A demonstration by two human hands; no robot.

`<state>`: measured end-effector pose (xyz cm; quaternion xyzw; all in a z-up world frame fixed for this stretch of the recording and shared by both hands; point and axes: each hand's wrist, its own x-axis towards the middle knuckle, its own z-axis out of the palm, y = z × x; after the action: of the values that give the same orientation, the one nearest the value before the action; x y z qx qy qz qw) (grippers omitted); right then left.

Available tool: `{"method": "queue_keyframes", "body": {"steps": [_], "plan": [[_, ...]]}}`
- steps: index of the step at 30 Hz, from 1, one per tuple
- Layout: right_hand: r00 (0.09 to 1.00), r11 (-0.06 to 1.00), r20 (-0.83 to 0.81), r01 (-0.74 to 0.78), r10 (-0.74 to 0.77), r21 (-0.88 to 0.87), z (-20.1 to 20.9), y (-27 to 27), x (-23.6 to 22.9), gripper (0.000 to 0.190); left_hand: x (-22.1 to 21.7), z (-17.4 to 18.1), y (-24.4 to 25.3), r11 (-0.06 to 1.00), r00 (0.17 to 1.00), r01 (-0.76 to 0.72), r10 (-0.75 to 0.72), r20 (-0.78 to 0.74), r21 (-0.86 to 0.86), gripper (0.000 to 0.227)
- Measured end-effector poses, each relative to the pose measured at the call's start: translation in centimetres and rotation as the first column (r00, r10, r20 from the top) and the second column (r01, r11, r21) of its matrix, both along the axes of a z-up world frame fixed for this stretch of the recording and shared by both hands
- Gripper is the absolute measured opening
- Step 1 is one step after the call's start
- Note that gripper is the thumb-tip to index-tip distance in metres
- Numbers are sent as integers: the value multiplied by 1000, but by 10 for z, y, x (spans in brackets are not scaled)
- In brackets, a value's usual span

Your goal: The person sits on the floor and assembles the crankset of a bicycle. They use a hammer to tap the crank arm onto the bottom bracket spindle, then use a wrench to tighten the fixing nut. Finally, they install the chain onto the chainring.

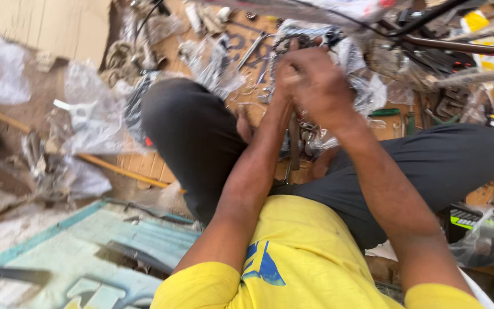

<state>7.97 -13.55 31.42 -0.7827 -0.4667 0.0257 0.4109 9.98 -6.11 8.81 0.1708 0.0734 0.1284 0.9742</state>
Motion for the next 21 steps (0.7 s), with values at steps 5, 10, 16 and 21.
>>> {"method": "queue_keyframes", "body": {"steps": [5,10,16,21], "plan": [[567,819,-737,572,-369,31,-71,-74,40,44,7,46,-18,961,991,86,-55,124,-264,61],[321,810,-914,586,-248,-14,-77,-88,41,57,10,93,-21,984,959,119,-79,274,-132,67],[421,826,-840,561,-341,-54,-62,-113,50,38,3,89,-29,991,987,134,-131,96,-30,54],[548,779,-732,626,-405,38,-60,-142,68,20,5,68,-34,978,977,208,-208,-42,9,41]]}}
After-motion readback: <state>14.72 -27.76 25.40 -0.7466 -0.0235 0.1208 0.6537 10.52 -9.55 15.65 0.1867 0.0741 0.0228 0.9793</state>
